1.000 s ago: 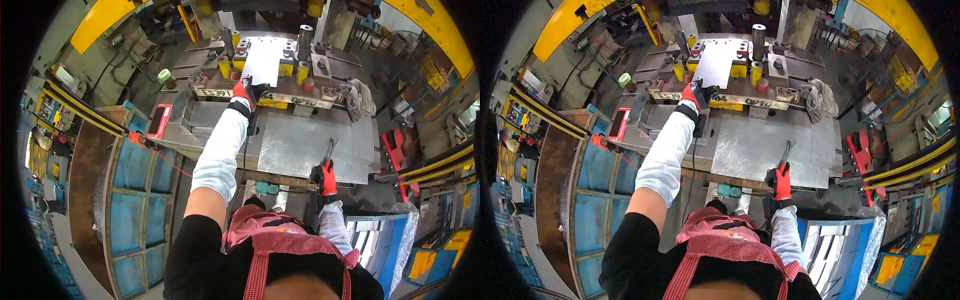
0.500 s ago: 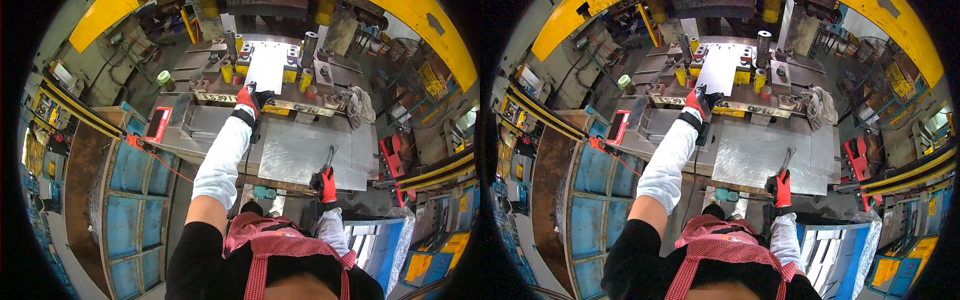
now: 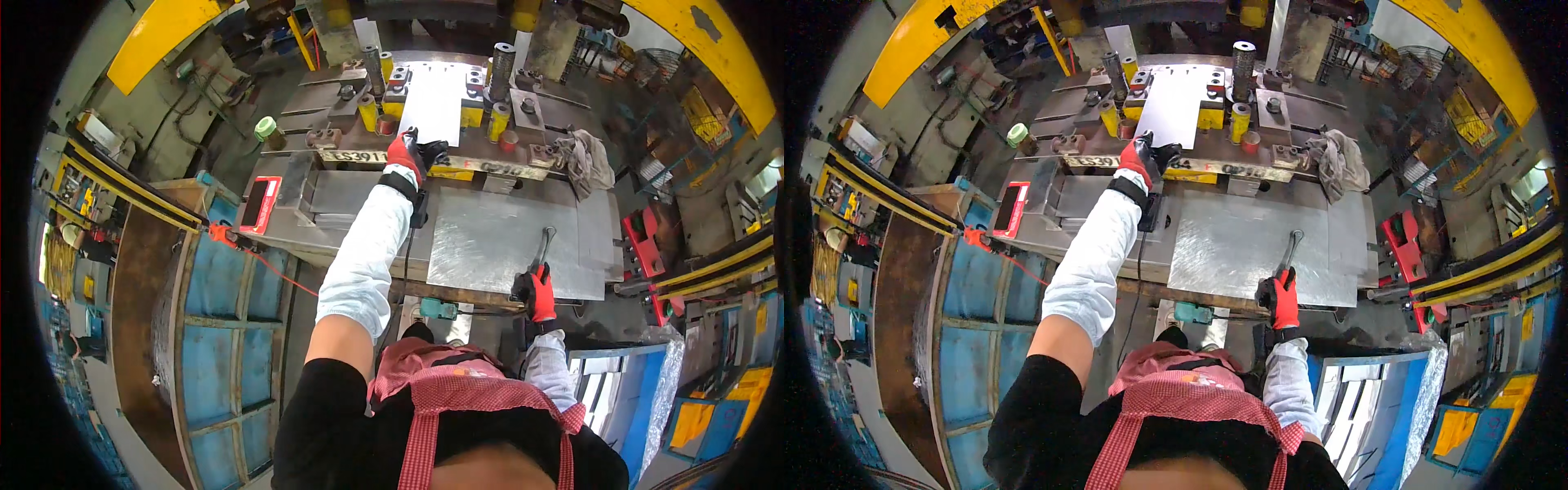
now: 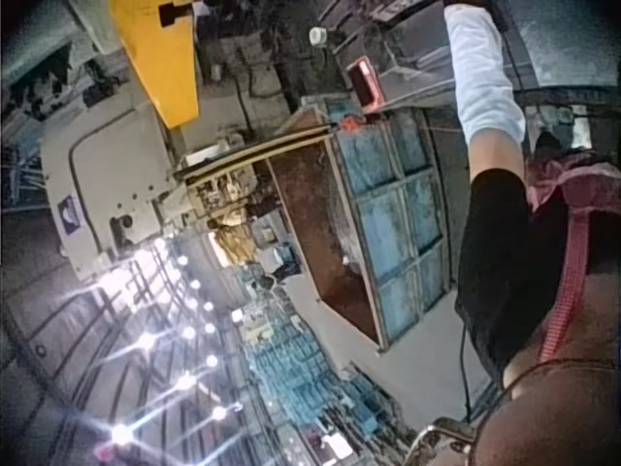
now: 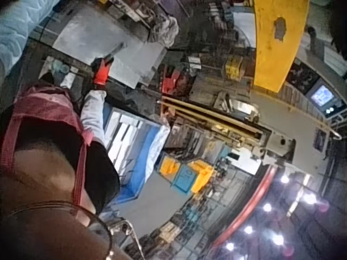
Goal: Placing metal sheets into a punch press, stamping them, and sorting the stamped parts into bins.
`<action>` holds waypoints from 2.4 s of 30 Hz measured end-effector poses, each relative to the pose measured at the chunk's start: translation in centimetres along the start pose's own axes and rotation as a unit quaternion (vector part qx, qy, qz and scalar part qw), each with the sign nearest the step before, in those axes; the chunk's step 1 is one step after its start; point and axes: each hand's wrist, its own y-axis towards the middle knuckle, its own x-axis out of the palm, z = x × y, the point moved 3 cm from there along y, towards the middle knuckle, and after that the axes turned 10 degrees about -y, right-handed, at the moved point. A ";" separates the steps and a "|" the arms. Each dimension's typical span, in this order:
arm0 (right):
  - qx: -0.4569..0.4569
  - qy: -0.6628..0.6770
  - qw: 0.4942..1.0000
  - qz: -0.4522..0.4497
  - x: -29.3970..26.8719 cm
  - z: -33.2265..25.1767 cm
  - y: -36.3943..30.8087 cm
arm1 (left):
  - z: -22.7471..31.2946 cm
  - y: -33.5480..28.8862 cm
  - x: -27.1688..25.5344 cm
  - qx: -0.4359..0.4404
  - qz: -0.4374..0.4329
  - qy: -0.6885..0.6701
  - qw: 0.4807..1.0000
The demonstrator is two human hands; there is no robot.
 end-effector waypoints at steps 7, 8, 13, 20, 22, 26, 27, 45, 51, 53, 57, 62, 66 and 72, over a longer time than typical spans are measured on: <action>0.010 -0.015 1.000 0.004 -0.8 0.1 0.2 | -0.7 -0.3 0.7 0.022 -0.039 0.004 0.999; 0.014 -0.003 1.000 -0.015 -1.0 0.6 0.4 | -0.7 -0.4 0.6 0.025 -0.044 0.008 0.999; 0.016 -0.046 0.999 0.019 -1.8 1.7 0.7 | -0.1 -0.7 0.1 0.026 0.020 0.024 0.999; 0.008 0.026 1.000 0.009 -2.4 1.5 0.6 | 0.8 -5.0 5.2 0.238 0.010 0.782 0.576; 0.012 0.045 0.999 -0.016 -2.0 2.8 1.6 | 2.3 -1.8 1.2 0.288 -0.013 0.761 0.581; 0.022 0.013 1.000 -0.017 -3.5 1.9 1.2 | -0.2 -3.8 4.2 0.333 -0.031 0.749 0.572; 0.000 0.054 0.998 0.023 -5.2 3.2 1.8 | -1.0 -5.2 5.9 0.363 -0.052 0.739 0.565; -0.090 -0.145 0.983 0.071 5.9 -8.7 -2.3 | -0.8 -0.5 -0.1 -0.002 -0.003 0.027 1.000; -0.232 -0.256 0.924 -0.164 18.8 -17.5 9.9 | -0.6 -1.6 0.4 0.006 0.014 0.030 0.999; -0.080 -0.235 0.940 -0.235 23.3 -19.3 14.9 | -0.3 -0.5 -0.4 -0.025 -0.015 -0.010 1.000; -0.076 -0.249 0.944 -0.205 24.7 -21.3 23.2 | -1.8 0.1 0.7 -0.053 -0.034 0.009 0.998; -0.269 -0.245 0.906 -0.214 23.1 -20.2 15.7 | -0.1 -1.7 -0.4 -0.047 -0.056 0.009 0.997; -0.182 -0.243 0.950 -0.076 14.5 -17.5 5.8 | -0.4 -2.1 -0.1 -0.003 -0.032 0.068 0.997; 0.046 -0.163 0.985 -0.009 4.1 -7.2 -0.3 | -0.6 -1.2 -1.0 -0.038 -0.015 0.058 0.998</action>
